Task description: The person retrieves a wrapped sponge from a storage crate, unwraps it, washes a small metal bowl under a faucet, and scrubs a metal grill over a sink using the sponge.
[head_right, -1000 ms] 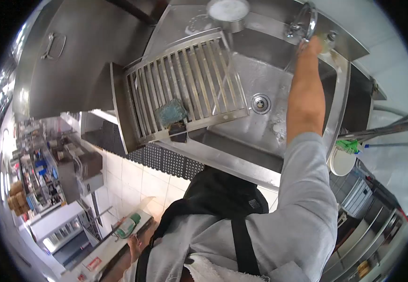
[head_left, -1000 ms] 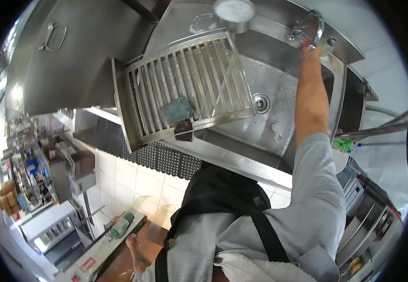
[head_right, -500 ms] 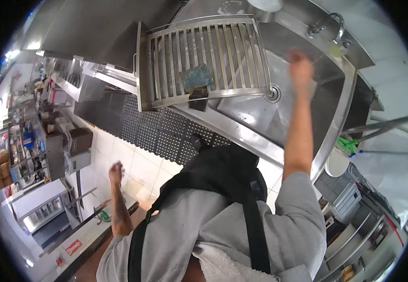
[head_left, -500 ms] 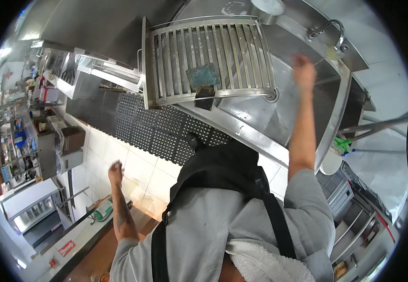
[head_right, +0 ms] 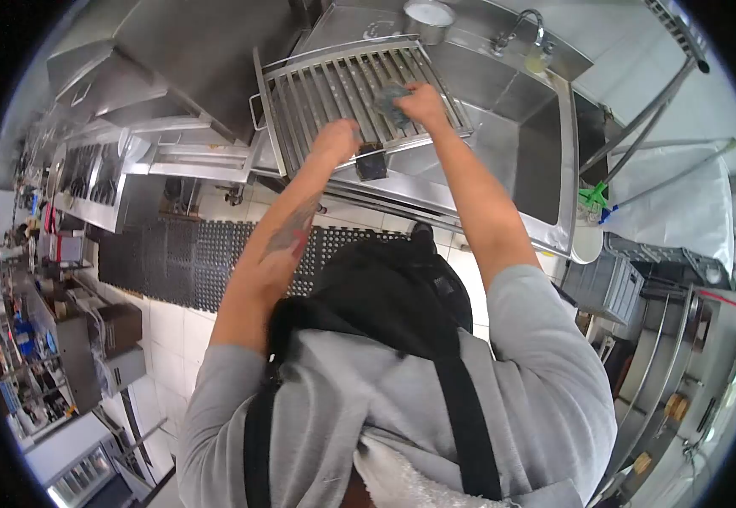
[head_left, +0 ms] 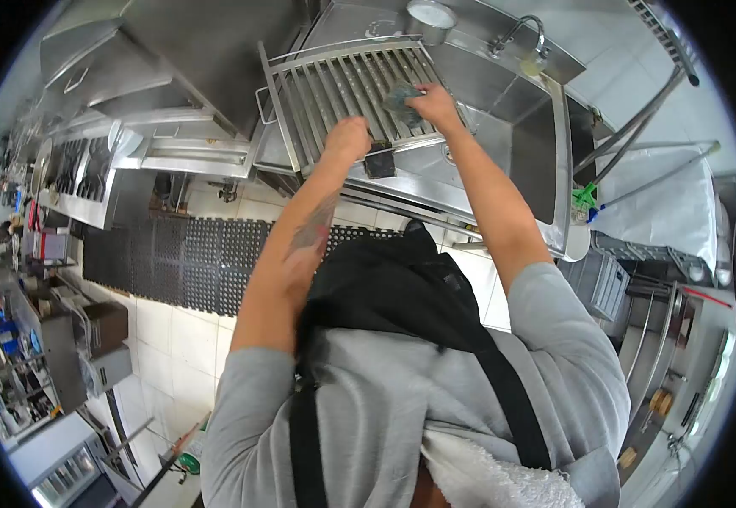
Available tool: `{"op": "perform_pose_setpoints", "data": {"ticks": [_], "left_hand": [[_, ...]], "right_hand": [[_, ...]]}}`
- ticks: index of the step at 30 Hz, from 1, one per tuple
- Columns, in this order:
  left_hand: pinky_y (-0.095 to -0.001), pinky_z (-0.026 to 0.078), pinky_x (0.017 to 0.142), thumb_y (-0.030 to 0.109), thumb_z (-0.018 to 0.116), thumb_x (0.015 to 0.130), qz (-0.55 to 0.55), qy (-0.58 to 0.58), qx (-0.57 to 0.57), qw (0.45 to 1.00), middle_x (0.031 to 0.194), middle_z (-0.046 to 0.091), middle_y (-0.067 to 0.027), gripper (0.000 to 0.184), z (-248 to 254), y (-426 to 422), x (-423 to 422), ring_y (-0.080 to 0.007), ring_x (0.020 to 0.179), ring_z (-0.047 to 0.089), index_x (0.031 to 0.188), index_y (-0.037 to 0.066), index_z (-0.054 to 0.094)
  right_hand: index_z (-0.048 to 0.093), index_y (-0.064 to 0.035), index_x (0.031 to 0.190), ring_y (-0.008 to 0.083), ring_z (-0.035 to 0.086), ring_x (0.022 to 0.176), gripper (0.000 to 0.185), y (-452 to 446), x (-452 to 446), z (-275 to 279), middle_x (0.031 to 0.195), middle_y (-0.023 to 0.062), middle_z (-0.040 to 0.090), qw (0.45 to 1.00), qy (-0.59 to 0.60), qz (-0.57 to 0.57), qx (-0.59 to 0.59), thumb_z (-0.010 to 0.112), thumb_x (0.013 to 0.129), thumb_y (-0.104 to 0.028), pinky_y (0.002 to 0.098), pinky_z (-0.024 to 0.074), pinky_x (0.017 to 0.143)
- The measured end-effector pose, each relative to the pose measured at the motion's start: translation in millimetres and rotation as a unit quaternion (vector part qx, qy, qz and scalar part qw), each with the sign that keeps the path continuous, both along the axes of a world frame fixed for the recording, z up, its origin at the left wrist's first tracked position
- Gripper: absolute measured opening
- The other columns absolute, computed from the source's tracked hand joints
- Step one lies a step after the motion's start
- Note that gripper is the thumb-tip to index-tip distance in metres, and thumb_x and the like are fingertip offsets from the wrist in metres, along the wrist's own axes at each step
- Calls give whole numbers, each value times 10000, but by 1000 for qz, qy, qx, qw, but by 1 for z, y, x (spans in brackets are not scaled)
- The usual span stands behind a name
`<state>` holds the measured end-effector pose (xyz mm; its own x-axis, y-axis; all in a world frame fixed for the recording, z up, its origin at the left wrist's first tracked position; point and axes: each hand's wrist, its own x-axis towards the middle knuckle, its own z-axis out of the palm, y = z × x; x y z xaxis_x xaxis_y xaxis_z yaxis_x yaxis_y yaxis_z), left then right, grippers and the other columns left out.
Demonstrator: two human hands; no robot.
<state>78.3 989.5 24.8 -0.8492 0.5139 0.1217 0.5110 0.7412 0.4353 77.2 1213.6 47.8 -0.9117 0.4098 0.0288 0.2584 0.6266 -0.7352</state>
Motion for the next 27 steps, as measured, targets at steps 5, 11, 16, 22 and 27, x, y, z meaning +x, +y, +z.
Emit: {"op": "perform_pose_setpoints", "data": {"ticks": [5,11,16,22,27], "left_hand": [[-448,519,822,190,781,687,-76,-69,-34,994,893,684,-192,264,-11,16,-20,-338,904,665,905,63,704],[-464,525,785,205,649,771,-146,-103,-147,973,896,680,-220,212,-12,38,-49,-377,873,664,843,15,709],[-492,515,764,134,623,773,-75,-37,9,996,881,662,-226,219,55,59,-49,-417,865,647,965,31,613],[-382,527,748,108,673,813,-55,-189,272,942,899,689,-168,267,68,145,-38,-286,849,674,1068,35,644],[-351,534,615,61,682,801,-96,-151,280,943,831,699,-139,227,58,200,-47,-206,673,671,1022,12,673]], "right_hand": [[640,-5,975,312,667,849,309,72,32,-24,852,125,656,938,20,-148,-314,724,748,-198,390,565,760],[488,-124,1293,255,616,932,389,126,109,-23,1033,75,597,884,113,-242,-383,538,907,-133,438,544,729],[676,84,989,470,598,1048,696,208,130,-125,1057,319,638,956,-138,-238,104,533,885,-589,492,479,896],[642,54,1086,273,644,1020,596,204,84,-77,1075,201,655,954,25,-200,-222,518,940,-510,410,523,831],[536,-13,1312,226,616,1046,491,161,42,17,1257,115,592,733,100,96,-666,588,939,-328,366,523,834]]}}
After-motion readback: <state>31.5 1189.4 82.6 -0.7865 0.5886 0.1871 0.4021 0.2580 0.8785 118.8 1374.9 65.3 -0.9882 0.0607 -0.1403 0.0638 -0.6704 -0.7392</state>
